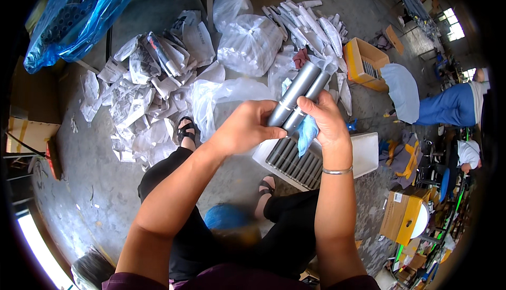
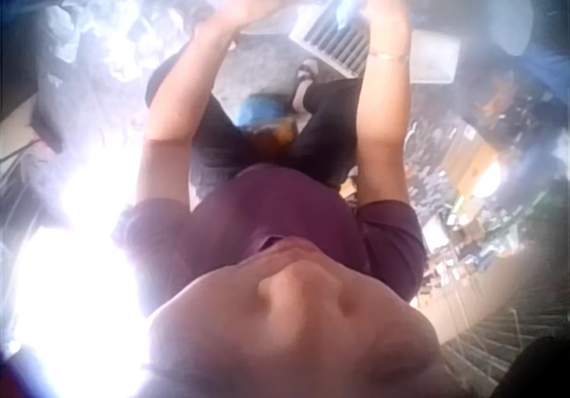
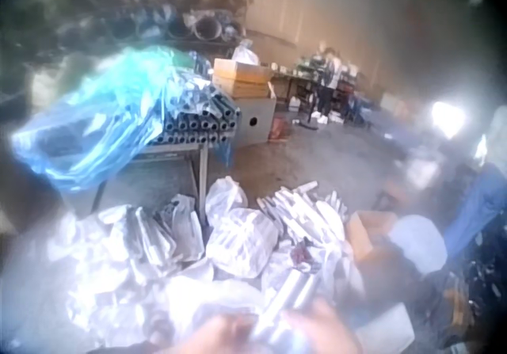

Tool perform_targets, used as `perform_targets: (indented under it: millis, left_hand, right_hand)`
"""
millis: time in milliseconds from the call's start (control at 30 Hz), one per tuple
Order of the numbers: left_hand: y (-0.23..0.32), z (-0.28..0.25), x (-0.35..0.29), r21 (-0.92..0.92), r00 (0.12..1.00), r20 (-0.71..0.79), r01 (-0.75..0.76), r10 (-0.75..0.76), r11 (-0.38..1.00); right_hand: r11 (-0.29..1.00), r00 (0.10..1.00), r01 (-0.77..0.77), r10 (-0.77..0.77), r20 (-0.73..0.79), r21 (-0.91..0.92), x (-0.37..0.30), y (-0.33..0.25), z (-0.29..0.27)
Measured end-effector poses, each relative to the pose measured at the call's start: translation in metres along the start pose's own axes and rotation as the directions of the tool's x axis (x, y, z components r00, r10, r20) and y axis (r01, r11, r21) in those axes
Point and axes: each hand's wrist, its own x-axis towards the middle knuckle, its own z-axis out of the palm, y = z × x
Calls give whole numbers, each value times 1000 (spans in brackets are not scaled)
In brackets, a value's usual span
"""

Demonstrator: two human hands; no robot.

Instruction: The person sits on a low stool and wipes cylindrical metal parts with a blue cloth. They place the cleaned parts into a white tray and then wrap the tray in a plastic bag.

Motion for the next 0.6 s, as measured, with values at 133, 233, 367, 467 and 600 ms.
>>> perform_targets:
  millis: [133,233,367,467,600]
  left_hand:
    - [-2,3,2,23,999,47,-3,2,1000]
    - [8,8,6,11,999,42,-15,14,1000]
    - [-3,-6,7,47,999,4,-34,33,998]
    - [-5,-5,10,56,1000,-5,-29,30,998]
    - [-7,1,9,124,1000,-10,11,-10,992]
  right_hand:
    - [1000,999,24,-24,23,0,-4,-3,-2]
    - [997,995,82,-81,-56,16,-8,-11,-20]
    - [969,933,229,-192,-303,92,-29,-31,-66]
    - [994,921,108,-106,-374,-16,-61,-35,-138]
    - [943,798,-257,84,-597,-211,-114,26,-210]
